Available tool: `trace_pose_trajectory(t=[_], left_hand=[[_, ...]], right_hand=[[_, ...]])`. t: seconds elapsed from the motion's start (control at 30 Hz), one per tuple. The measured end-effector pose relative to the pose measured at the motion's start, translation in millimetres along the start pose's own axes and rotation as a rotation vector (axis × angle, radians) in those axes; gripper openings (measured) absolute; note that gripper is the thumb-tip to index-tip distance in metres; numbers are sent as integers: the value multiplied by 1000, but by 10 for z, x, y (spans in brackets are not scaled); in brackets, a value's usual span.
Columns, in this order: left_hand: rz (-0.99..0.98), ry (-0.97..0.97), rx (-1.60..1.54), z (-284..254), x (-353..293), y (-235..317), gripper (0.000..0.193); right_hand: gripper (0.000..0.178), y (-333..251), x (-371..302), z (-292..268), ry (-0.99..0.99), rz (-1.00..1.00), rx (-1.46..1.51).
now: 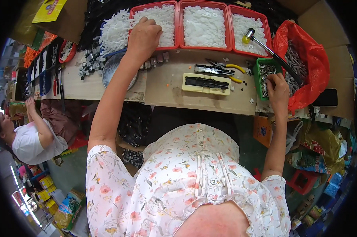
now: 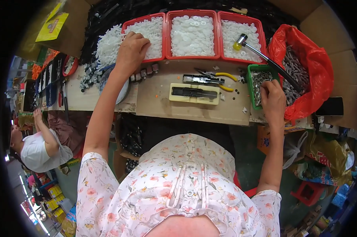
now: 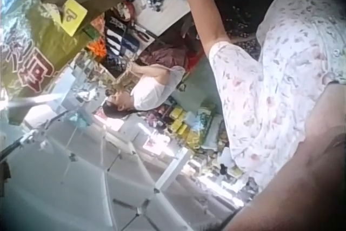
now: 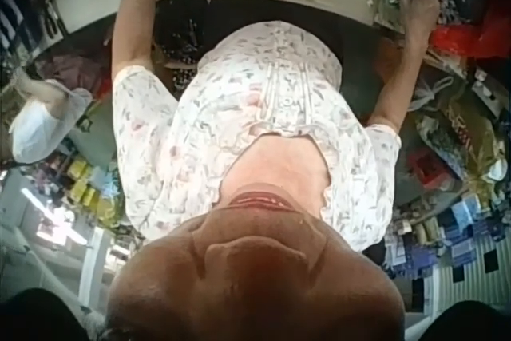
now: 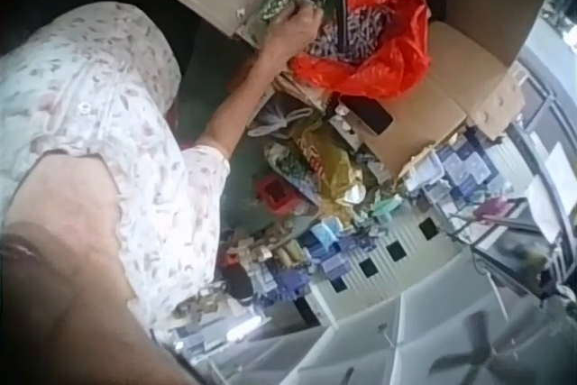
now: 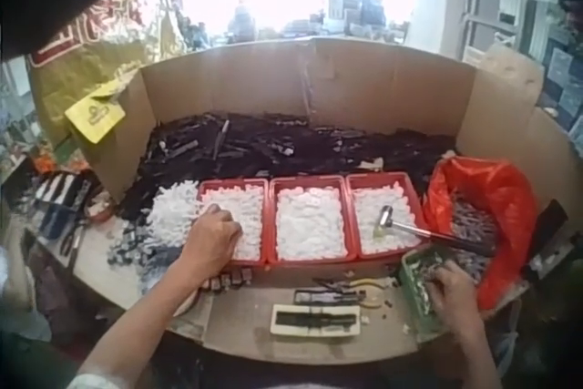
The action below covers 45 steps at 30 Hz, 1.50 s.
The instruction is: Assembling small plastic and metal components using a jig, pliers, and a small hammer at a workbench.
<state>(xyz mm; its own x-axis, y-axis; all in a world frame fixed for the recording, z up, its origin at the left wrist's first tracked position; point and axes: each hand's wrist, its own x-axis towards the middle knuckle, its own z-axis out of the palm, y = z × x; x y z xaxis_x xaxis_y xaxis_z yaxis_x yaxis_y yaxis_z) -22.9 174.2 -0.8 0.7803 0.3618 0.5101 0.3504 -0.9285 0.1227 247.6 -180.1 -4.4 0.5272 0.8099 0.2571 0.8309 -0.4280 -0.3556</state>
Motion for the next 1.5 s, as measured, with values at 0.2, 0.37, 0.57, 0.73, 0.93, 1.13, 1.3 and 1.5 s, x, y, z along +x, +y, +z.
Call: trace_pose_trajectory(t=[0.2, 0.37, 0.57, 0.73, 0.93, 1.13, 1.3, 1.5], left_hand=[[41, -89, 126, 12, 23, -53, 8], [-81, 208, -213, -104, 20, -17, 10], [-627, 95, -985, -240, -122, 410, 17], [-840, 23, -1313, -189, -212, 803, 17], [-825, -11, -1384, -104, -244, 1168, 16], [-773, -103, -1328, -68, -257, 1430, 14], [-791, -125, -1218, -128, -296, 1553, 13], [-752, -64, -1219, -183, -401, 1504, 12]], right_hand=[[7, -25, 34, -25, 38, 72, 54], [9, 24, 34, -7, 115, 58, 48], [10, 77, -2, 17, 75, 103, 65], [9, 108, -27, 0, 119, 63, 66], [6, -83, -78, -93, 182, 140, 172], [11, -876, -29, 29, 237, -124, 588], [18, -1383, 71, 272, 236, -256, 704], [22, -1520, 133, 410, 243, -371, 621]])
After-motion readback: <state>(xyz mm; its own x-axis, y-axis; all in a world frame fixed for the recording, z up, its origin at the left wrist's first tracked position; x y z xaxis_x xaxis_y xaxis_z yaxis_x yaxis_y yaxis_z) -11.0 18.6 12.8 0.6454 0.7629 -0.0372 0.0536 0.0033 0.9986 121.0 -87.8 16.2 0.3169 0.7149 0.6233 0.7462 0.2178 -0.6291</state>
